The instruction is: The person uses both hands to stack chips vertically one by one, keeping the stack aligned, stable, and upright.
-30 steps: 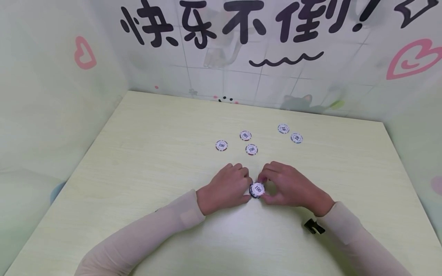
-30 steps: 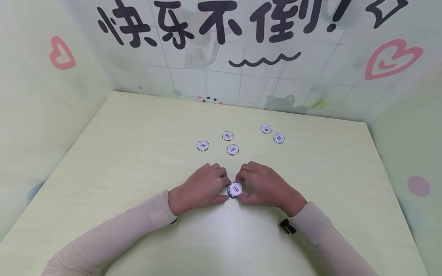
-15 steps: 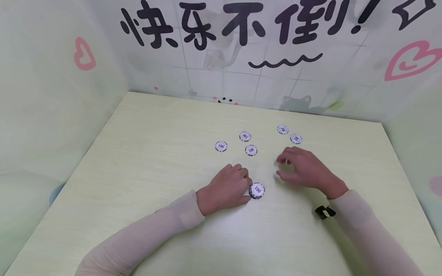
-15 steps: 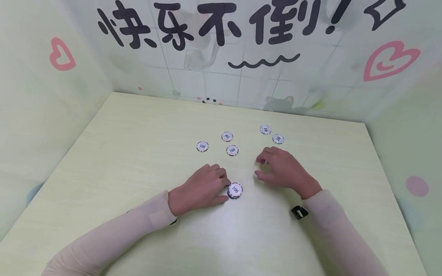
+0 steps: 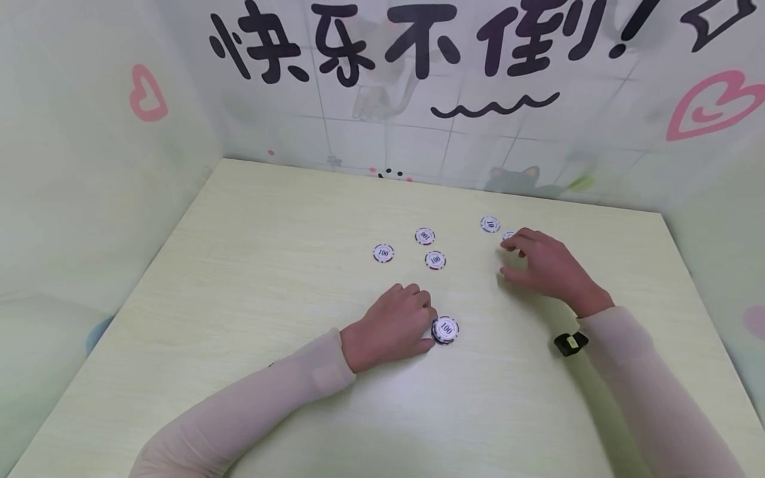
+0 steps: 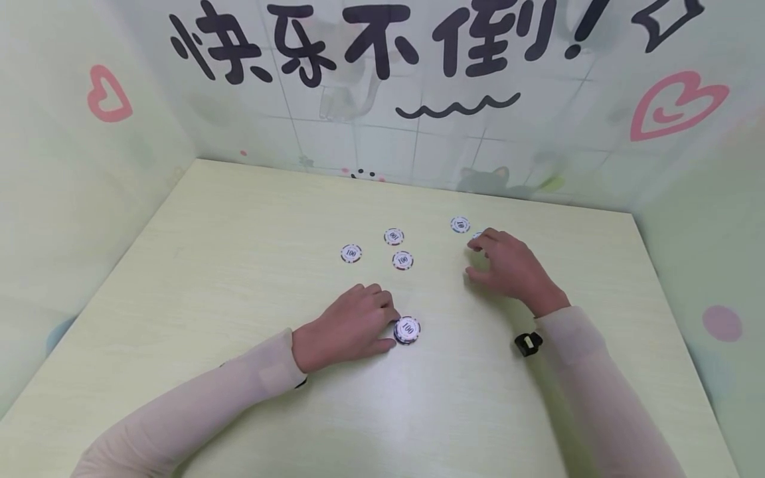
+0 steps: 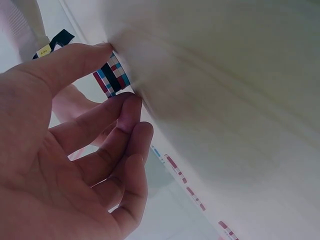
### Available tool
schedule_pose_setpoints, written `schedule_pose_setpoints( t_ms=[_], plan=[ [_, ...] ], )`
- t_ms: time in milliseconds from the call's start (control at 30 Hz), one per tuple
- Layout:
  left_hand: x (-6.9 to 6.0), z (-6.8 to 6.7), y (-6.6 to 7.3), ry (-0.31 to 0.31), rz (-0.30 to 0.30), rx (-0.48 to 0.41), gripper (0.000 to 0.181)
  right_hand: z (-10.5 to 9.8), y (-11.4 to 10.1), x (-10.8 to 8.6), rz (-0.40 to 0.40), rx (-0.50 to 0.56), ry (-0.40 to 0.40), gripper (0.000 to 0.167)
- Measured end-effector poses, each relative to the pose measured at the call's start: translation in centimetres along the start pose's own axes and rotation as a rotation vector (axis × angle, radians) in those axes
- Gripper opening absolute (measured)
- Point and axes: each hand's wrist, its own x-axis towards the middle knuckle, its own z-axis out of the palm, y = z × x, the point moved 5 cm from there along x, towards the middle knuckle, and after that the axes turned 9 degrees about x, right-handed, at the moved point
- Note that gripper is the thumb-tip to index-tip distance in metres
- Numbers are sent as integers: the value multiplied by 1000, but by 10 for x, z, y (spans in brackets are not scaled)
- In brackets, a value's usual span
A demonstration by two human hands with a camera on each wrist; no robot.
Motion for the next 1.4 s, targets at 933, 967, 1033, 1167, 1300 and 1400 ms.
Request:
schedule_pose_setpoints(
  t_ms=[933,967,1033,1167,1300,1400],
  plan=[
    [1,0,0,-17,-4,-4,29,-3,39,18,211,32,-84,51],
    [0,0,0,-17,-4,-4,29,-3,39,18,211,36,-82,50],
    [0,0,0,-13,-3,-2,29,-2,39,17,210,34,-77,49],
    [0,0,0,-7,-4,3,28,-2,37,17,212,32,-64,45],
    [0,1,0,-9,-7,-1,29,-2,36,17,232,31,-56,42],
    [0,2,0,-14,-8,-9,30,-1,37,17,261,26,-59,43]
  ],
)
